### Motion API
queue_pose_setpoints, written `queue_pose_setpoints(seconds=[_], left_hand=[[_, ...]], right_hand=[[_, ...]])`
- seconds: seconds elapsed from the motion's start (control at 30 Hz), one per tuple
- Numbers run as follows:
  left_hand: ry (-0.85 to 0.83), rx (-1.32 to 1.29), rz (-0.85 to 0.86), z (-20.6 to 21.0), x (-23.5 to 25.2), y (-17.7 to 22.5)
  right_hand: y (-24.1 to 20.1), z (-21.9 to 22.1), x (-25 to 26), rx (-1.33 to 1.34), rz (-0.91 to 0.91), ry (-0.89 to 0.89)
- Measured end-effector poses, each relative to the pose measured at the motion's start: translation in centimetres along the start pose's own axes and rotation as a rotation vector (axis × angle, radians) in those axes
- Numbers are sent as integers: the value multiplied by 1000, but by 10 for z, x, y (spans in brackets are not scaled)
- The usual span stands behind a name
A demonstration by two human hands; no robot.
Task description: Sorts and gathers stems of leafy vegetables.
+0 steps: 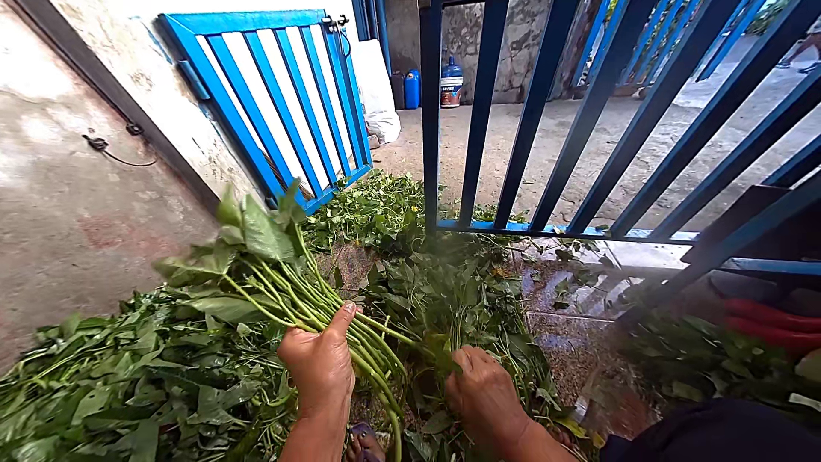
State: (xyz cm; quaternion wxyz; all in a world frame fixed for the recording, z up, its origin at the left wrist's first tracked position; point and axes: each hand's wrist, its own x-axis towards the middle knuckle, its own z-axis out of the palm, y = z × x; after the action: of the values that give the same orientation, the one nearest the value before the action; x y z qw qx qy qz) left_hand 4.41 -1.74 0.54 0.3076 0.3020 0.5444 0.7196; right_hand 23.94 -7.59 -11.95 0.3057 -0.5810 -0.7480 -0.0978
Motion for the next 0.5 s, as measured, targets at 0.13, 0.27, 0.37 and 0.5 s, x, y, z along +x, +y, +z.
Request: queue_pose_setpoints(seconds=[0.13,0.27,0.37,0.5], left_hand=[[98,-40,-7,5,2,-3],[119,-72,-32,12,-2,-5],[86,-92,5,15,-6,-8],[67,-86,18,17,-8,-11]], right_hand=[[3,-13,21,630,383,-172],[-10,-23,43,1576,1089,-94],[-17,-20,48,1919,1386,-24],[-19,-12,43,2335,1626,42]])
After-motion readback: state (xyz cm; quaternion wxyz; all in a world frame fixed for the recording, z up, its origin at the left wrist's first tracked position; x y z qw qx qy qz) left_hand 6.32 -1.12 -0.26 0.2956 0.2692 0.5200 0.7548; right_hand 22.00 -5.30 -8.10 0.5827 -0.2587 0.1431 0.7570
